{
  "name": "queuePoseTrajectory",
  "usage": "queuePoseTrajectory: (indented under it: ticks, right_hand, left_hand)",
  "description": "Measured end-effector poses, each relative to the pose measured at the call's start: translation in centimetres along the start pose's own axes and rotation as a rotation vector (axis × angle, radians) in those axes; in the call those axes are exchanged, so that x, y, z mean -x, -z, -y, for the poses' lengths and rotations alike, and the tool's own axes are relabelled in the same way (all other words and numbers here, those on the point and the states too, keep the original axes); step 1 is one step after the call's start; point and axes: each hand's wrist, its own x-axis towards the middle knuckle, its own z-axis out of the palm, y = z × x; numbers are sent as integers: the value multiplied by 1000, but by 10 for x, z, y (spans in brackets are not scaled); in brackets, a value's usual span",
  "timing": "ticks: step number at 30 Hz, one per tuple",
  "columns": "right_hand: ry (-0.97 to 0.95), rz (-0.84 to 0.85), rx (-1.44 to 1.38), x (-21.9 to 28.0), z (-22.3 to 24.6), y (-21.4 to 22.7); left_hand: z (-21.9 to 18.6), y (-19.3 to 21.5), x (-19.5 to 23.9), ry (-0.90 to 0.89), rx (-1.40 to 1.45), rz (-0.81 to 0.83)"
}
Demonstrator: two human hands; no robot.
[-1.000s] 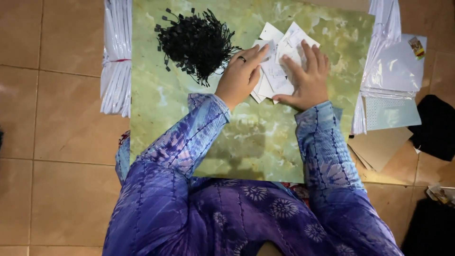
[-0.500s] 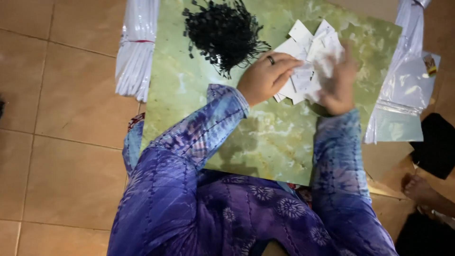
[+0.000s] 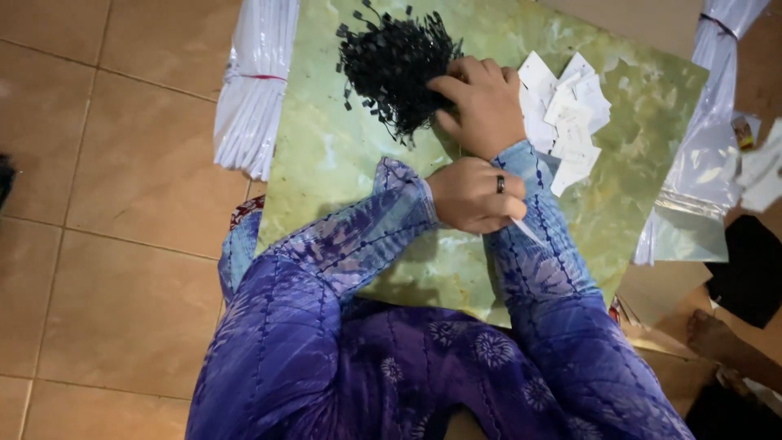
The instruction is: The person sits on the floor at a low table and assembles product tags by hand. They pick up small white paper tags and black plastic fasteners, then thread the fasteners through the tags to create a finished assembly.
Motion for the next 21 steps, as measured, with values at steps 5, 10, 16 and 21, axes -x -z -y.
queuePoseTrajectory:
  ticks: [5,10,16,21]
  right_hand:
    - [5,-154,-139,3,-13,-10]
    - [-76,-343,-334,8,-10,9]
    - [-22,-112,-299,12,-21,28]
    - [-67,-156,-281,23,-34,43]
  left_hand:
    - [-1,8,-8,18,30,-25]
    - [0,1,-4,48,36,-12]
    - [3,-2,2,73,-32,60]
    - [22,-10,20,336,218,-170]
